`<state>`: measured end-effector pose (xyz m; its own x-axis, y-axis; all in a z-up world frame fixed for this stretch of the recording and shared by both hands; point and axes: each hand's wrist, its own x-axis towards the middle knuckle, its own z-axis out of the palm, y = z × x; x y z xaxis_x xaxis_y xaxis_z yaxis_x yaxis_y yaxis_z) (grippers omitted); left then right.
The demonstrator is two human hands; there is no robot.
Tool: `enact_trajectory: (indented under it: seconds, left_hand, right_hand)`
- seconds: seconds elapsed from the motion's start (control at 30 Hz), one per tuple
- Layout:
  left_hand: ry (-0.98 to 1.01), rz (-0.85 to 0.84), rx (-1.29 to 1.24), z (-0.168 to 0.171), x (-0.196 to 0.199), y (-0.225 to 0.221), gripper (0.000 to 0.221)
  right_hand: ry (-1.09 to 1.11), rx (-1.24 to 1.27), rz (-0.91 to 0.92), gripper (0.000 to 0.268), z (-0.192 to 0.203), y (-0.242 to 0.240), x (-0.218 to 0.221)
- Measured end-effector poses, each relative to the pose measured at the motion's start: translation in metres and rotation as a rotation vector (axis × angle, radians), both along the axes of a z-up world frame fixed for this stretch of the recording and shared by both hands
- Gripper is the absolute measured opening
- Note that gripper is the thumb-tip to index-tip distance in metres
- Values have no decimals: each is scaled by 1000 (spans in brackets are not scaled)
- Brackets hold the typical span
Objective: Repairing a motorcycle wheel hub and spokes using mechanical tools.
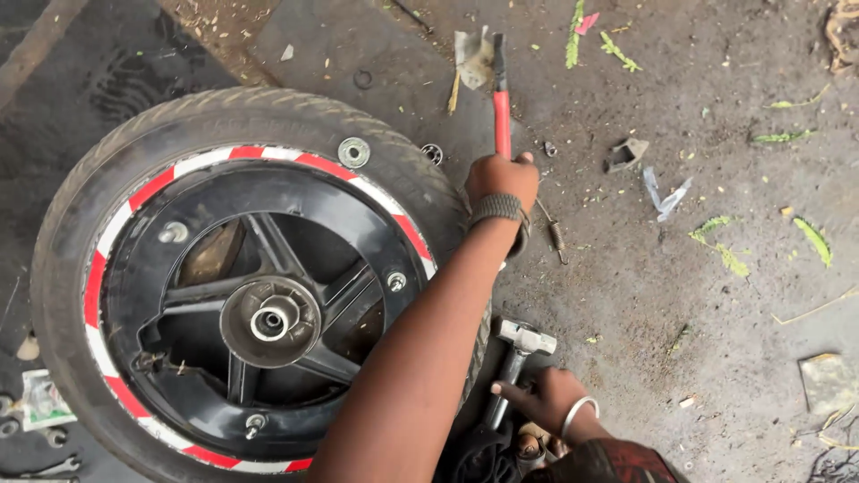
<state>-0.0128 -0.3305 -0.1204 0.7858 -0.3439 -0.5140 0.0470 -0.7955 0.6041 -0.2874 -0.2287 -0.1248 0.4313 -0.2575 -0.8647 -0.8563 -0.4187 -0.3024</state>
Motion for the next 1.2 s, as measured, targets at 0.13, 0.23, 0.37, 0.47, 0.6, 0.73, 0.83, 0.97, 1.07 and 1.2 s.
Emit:
enact_trajectory:
  seconds: [0.13, 0.23, 0.37, 0.47, 0.6, 0.73, 0.83, 0.97, 1.07, 1.2]
  left_hand:
    - [14, -60, 127, -36, 17, -20, 35]
    - [14, -125, 194, -80, 19, -15, 35]
    - [59, -167, 258, -66, 20, -14, 37]
    - [88, -160, 245, -68, 19, -12, 37]
    - [70, -208, 309, -58, 15, -13, 36]
    - [157, -253, 367, -34, 33, -16, 42]
    - [187, -329, 465, -28, 52, -23, 47]
    - [137, -406, 531, -7, 68, -24, 50]
    - [152, -469, 601, 2, 69, -26, 50]
    - [142, -390, 529, 1, 60, -16, 47]
  right_hand:
    - [66, -111, 9, 81, -1, 5, 17]
    - [3, -197, -107, 68, -28, 18, -4]
    - [-78, -293, -170, 59, -31, 9, -21]
    - [-139, -206, -283, 46, -18, -17, -20]
    - [-529, 94, -782, 27, -12, -63, -17]
    - [-879, 340, -928, 30, 27, -109, 12]
    - [-905, 529, -1092, 40, 72, -134, 54]
    - [-866, 312, -929, 36, 62, -161, 74]
    - [-830, 348, -932, 32, 58, -179, 97]
    - [-908, 309, -722, 29, 11, -205, 122]
